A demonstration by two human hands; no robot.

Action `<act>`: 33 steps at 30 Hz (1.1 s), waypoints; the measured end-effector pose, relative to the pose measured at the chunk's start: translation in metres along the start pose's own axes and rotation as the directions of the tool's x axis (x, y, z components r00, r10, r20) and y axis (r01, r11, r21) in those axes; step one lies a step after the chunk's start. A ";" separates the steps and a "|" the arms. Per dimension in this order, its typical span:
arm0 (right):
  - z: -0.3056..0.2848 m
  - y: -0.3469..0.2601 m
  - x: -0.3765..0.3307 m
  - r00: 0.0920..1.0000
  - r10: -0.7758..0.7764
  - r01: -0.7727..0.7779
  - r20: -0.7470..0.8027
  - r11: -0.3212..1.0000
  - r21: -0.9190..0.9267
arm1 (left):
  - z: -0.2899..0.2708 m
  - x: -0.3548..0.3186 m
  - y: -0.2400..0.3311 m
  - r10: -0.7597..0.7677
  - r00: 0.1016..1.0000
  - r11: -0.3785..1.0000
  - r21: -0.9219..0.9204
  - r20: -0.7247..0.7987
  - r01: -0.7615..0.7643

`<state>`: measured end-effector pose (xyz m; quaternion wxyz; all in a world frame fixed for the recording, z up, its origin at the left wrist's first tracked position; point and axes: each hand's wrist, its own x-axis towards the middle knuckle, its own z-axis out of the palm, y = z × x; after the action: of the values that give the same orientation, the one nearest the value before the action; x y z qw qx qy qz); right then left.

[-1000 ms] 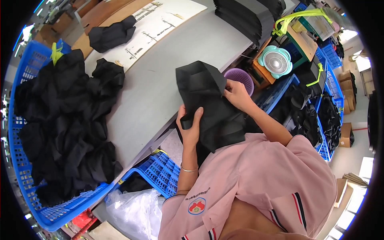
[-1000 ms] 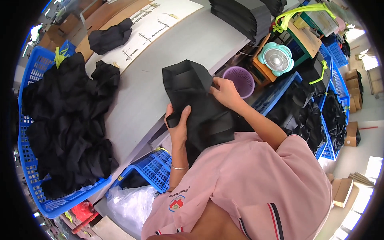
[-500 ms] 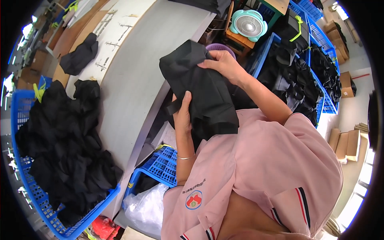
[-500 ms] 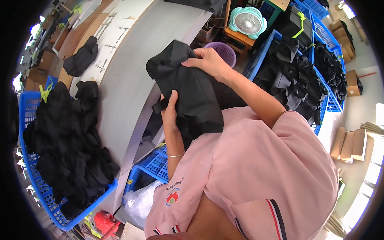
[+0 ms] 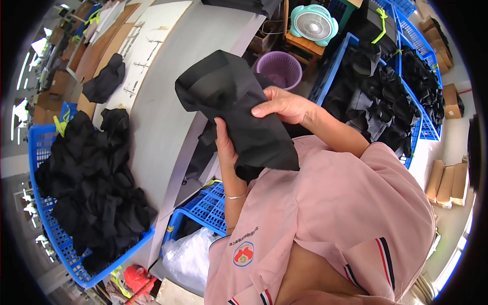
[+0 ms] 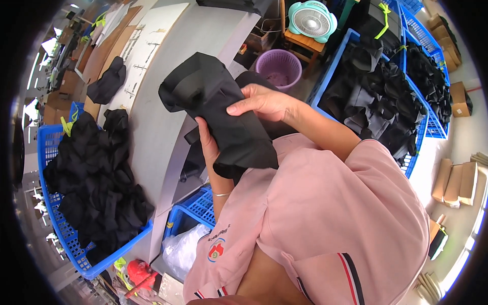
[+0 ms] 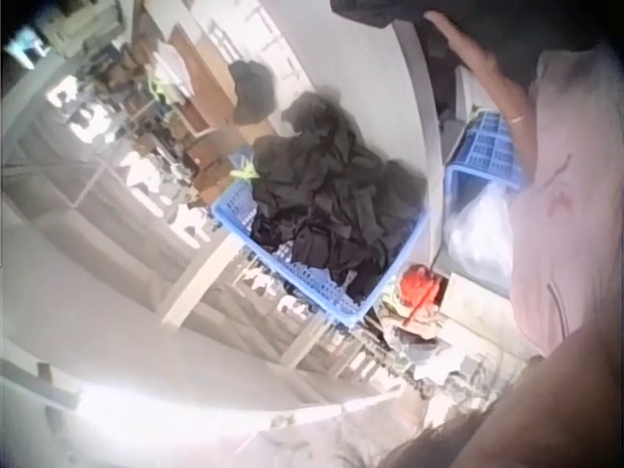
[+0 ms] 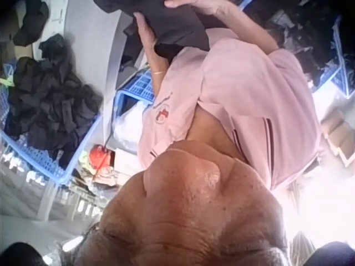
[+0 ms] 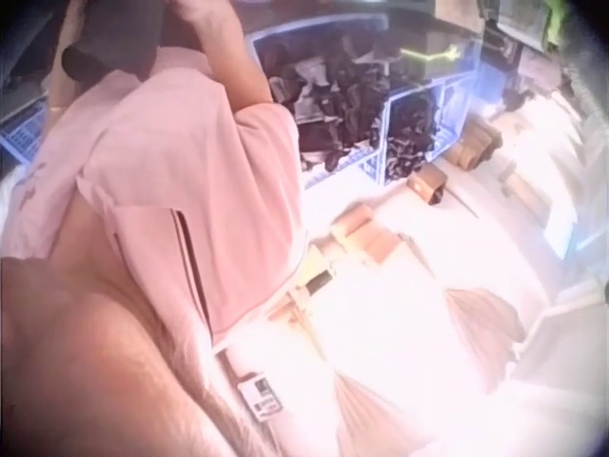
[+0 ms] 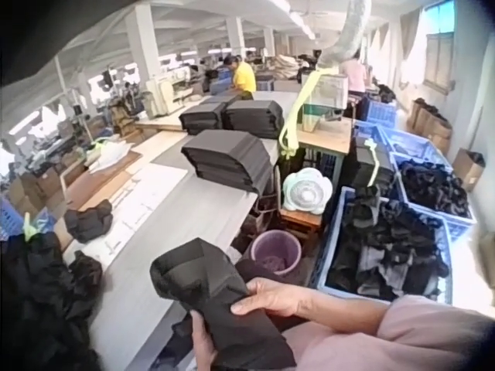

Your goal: The person is inspecting and sorting black fabric components at an industrial workstation.

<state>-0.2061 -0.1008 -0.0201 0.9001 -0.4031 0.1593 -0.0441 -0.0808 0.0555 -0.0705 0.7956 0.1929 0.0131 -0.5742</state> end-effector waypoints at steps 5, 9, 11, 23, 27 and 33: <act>-0.020 -0.015 0.001 0.899 -0.394 -0.010 -0.193 0.422 -0.906 | 0.016 0.003 -0.011 0.319 0.939 0.733 0.662 -0.131 -0.157; -0.033 0.002 -0.009 0.841 -0.523 0.045 -0.138 0.321 -0.946 | 0.020 0.012 -0.034 0.396 0.902 0.616 0.778 -0.170 -0.125; -0.040 0.011 -0.021 0.851 -0.500 0.139 -0.159 0.507 -0.850 | 0.023 0.014 -0.044 0.442 0.880 0.625 0.763 -0.172 -0.166; -0.100 0.053 -0.068 0.711 -0.628 -0.053 -0.317 0.402 -0.914 | 0.041 0.006 -0.081 0.387 0.915 0.591 0.793 -0.116 -0.150; -0.105 0.051 -0.082 0.901 -0.338 0.224 -0.272 0.899 -0.377 | 0.027 0.013 -0.071 0.342 0.893 0.728 0.683 -0.291 -0.056; -0.104 0.035 -0.141 0.923 -0.230 0.139 -0.309 0.947 -0.289 | 0.023 0.029 -0.063 0.293 0.933 0.796 0.595 -0.210 -0.115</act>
<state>-0.3747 -0.1223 -0.0751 0.7899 -0.5179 0.2770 -0.1765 -0.1338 0.0048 -0.0747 0.7474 0.5056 -0.0642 -0.4263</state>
